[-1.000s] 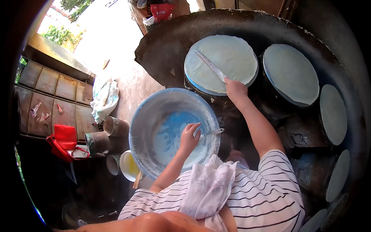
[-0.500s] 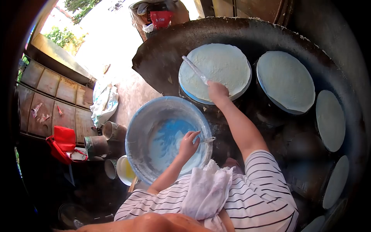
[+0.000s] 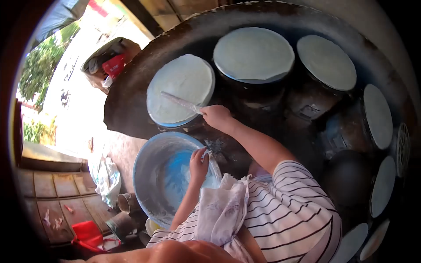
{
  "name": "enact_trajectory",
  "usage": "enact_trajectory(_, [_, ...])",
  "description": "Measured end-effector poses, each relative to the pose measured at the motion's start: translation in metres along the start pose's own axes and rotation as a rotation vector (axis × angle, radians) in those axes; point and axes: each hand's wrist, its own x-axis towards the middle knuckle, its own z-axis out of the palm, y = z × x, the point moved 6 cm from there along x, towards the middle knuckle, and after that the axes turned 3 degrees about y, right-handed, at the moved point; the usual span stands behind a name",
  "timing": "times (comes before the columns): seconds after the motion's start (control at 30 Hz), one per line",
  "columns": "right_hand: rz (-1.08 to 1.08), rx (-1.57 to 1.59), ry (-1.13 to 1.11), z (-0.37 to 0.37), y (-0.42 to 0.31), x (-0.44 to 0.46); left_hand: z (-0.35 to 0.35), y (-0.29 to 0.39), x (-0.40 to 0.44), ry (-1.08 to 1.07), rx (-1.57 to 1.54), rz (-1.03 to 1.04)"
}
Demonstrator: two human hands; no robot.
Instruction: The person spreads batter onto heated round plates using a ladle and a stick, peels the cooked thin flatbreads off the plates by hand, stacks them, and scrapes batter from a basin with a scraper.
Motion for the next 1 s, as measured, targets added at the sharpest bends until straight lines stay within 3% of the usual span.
enact_trajectory(0.17, [-0.056, 0.291, -0.028, -0.080, 0.083, -0.071, 0.028, 0.058, 0.051, -0.048, -0.163, -0.051])
enact_trajectory(0.27, [0.186, 0.523, 0.266, -0.172, 0.155, -0.111, 0.063, 0.146, 0.104, -0.026, -0.149, 0.230])
enact_trajectory(0.33, [0.200, 0.285, 0.541, -0.214, 0.194, -0.141, 0.095, 0.196, 0.134, -0.012, -0.017, 0.473])
enact_trajectory(0.47, [0.152, 0.234, 0.652, -0.277, 0.200, -0.153, 0.167, 0.240, 0.177, -0.119, -0.057, 0.650])
enact_trajectory(0.57, [0.314, 0.326, 0.622, -0.266, 0.193, -0.174, 0.182, 0.242, 0.165, -0.311, -0.132, 0.756])
enact_trajectory(0.67, [0.368, 0.315, 0.775, -0.251, 0.178, -0.220, 0.215, 0.207, 0.146, -0.705, -0.398, 0.494])
enact_trajectory(0.77, [0.600, 0.204, 0.960, -0.224, 0.177, -0.307, 0.239, 0.252, 0.106, -0.840, -0.329, 0.796])
enact_trajectory(0.87, [1.054, 0.132, 1.032, -0.210, 0.139, -0.403, 0.263, 0.300, 0.057, -1.020, -0.379, 0.837])
enact_trajectory(1.0, [1.245, 0.201, 1.469, -0.200, 0.076, -0.552, 0.266, 0.363, -0.048, -1.227, -0.445, 0.946])
